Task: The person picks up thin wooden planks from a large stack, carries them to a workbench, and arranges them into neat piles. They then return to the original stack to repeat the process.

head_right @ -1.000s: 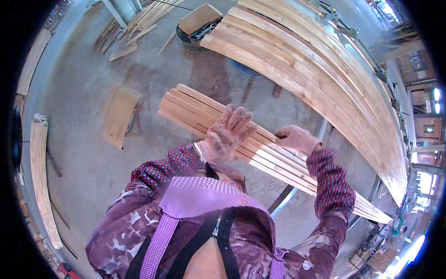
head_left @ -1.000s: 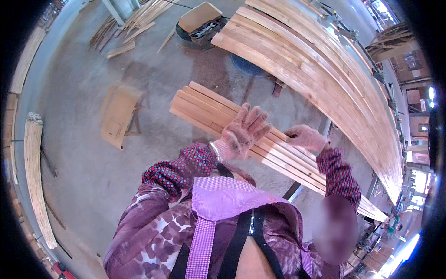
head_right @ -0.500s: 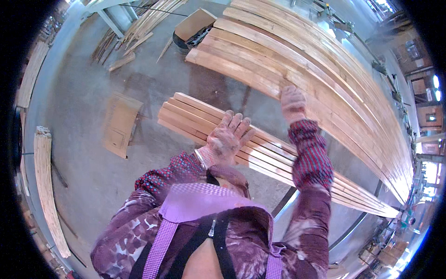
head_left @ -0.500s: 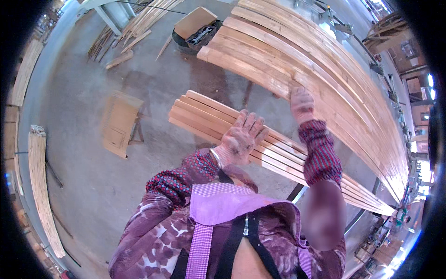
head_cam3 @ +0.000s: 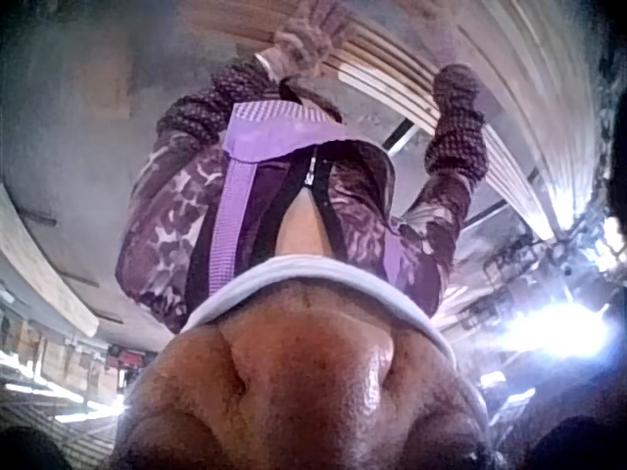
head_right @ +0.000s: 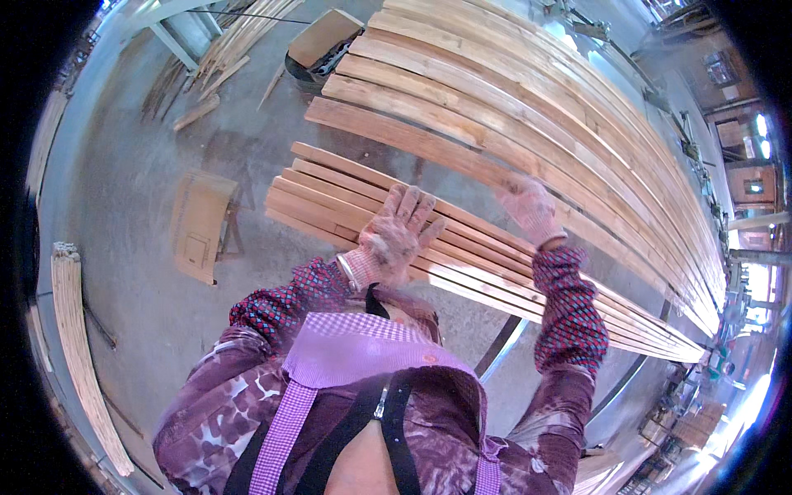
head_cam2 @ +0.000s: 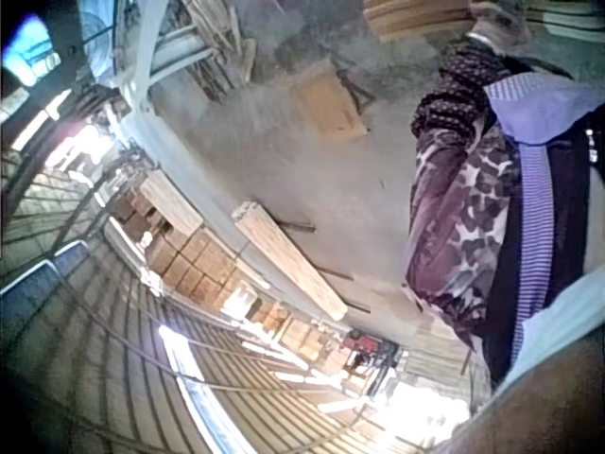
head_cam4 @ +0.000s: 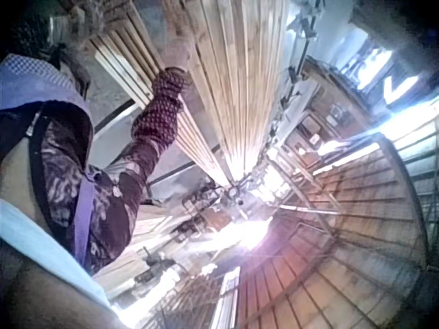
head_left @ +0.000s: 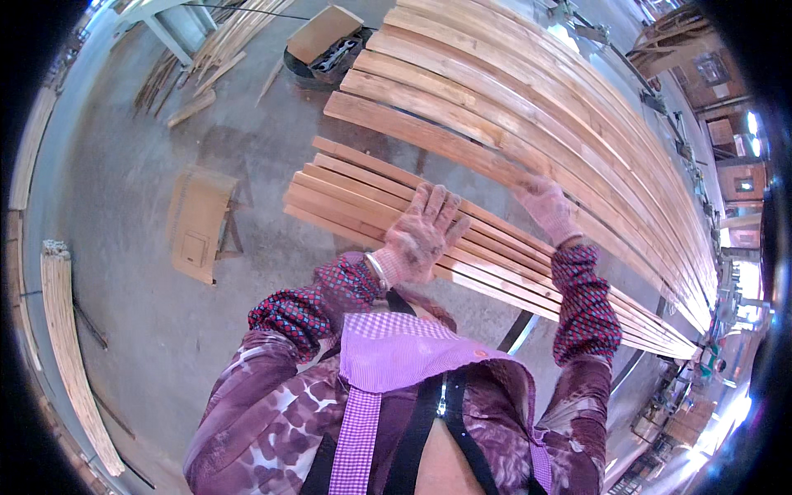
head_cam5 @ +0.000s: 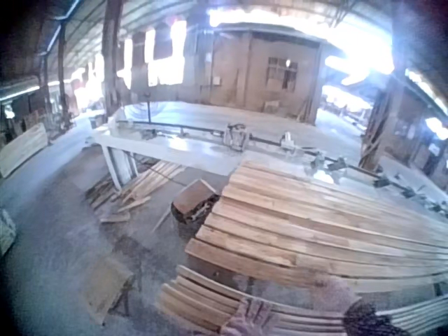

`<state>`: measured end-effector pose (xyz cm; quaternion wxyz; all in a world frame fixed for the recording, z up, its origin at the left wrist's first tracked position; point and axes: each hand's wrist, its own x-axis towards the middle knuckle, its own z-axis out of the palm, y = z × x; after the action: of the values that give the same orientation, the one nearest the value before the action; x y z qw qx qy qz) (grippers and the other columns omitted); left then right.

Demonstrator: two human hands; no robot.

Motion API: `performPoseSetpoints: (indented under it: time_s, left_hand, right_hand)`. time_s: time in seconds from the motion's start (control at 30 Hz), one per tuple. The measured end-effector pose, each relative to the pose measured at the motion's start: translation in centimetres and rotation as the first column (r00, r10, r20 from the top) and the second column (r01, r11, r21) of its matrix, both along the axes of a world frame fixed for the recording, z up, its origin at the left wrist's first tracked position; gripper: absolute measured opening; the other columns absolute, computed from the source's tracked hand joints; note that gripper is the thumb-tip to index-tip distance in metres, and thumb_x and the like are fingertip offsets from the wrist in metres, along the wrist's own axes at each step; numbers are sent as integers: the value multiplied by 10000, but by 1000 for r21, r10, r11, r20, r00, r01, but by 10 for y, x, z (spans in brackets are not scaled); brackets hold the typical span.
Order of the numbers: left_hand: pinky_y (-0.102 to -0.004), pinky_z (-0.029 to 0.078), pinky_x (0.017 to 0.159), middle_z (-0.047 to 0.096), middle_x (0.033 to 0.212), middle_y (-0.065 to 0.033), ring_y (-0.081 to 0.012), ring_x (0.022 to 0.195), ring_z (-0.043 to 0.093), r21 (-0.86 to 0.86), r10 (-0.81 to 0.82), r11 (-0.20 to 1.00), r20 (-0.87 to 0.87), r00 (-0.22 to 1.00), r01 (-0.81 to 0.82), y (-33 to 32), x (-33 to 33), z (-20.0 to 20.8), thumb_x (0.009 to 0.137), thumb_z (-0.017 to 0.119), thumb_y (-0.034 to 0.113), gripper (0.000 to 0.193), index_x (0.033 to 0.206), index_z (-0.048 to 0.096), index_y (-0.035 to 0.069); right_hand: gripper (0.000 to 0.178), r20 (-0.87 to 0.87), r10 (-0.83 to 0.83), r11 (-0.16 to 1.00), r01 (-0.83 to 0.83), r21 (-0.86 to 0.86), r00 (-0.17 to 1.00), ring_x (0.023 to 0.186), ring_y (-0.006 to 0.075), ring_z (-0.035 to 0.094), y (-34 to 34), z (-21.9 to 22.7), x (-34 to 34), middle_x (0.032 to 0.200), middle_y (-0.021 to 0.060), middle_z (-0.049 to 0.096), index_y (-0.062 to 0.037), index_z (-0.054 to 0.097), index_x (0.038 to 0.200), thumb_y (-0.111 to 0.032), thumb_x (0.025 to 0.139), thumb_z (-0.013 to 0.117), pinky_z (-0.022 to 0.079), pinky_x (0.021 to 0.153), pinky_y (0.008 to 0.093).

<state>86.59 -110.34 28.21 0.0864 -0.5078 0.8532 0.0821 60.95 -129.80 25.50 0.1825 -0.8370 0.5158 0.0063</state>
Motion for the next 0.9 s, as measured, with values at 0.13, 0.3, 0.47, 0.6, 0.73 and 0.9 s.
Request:
performPoseSetpoints:
  time_s: [0.13, 0.3, 0.47, 0.6, 0.73, 0.9]
  left_hand:
    - [-602, 15, 1197, 224, 1603, -212, -437, 1491, 133, -43, 32, 999, -4, 999, -32, 5, 5, -12, 827, 529, 515, 855, 1543, 279, 121]
    - [-617, 34, 1187, 251, 1589, -215, -452, 1480, 144, -131, 47, 990, 39, 998, -41, 6, 5, -34, 821, 544, 529, 872, 1542, 282, 114]
    - [-634, 10, 1181, 202, 1610, -211, -462, 1484, 112, -91, -22, 996, -60, 998, 16, 3, -3, -18, 851, 486, 600, 877, 1541, 281, 98]
    - [-639, -5, 1179, 175, 1617, -220, -467, 1488, 80, -85, 32, 996, -106, 994, -41, 11, 7, -25, 827, 504, 642, 931, 1539, 280, 86]
    - [-639, 18, 1180, 201, 1608, -223, -470, 1483, 110, -72, -4, 997, -129, 992, -5, 5, 0, -13, 822, 536, 613, 924, 1537, 286, 84]
    - [-631, 45, 1183, 227, 1599, -217, -463, 1476, 148, -59, 9, 998, -96, 995, -14, 2, 1, -14, 845, 552, 560, 878, 1536, 291, 85]
  right_hand:
    - [708, -319, 46, 966, -124, -228, 947, 1033, 356, 638, 3, 25, 70, 1208, 189, 620, -90, 511, 1371, -435, 803, 757, 515, 888, 456]
    - [621, -543, 192, 889, -379, -256, 818, 956, 333, 652, 20, 30, 76, 1046, 168, 601, -30, 535, 1223, -386, 770, 768, 543, 800, 420]
    - [309, -648, -185, 632, -415, -654, 739, 804, 334, 654, -22, -80, 6, 771, 105, 601, -32, 612, 1029, -249, 811, 647, 525, 692, 458]
    - [265, -269, 287, 927, -196, 319, 919, 938, 290, 680, 3, 38, 34, 978, 153, 707, -127, 733, 998, -274, 810, 617, 512, 838, 416]
    - [423, -61, 231, 841, -168, 515, 971, 943, 262, 679, 5, 51, 2, 1016, 143, 730, -94, 730, 1112, -394, 818, 678, 505, 881, 369]
    - [399, -100, 224, 814, -130, 567, 969, 857, 194, 666, -9, 62, 34, 942, 113, 738, -24, 735, 1055, -368, 861, 680, 513, 836, 353]
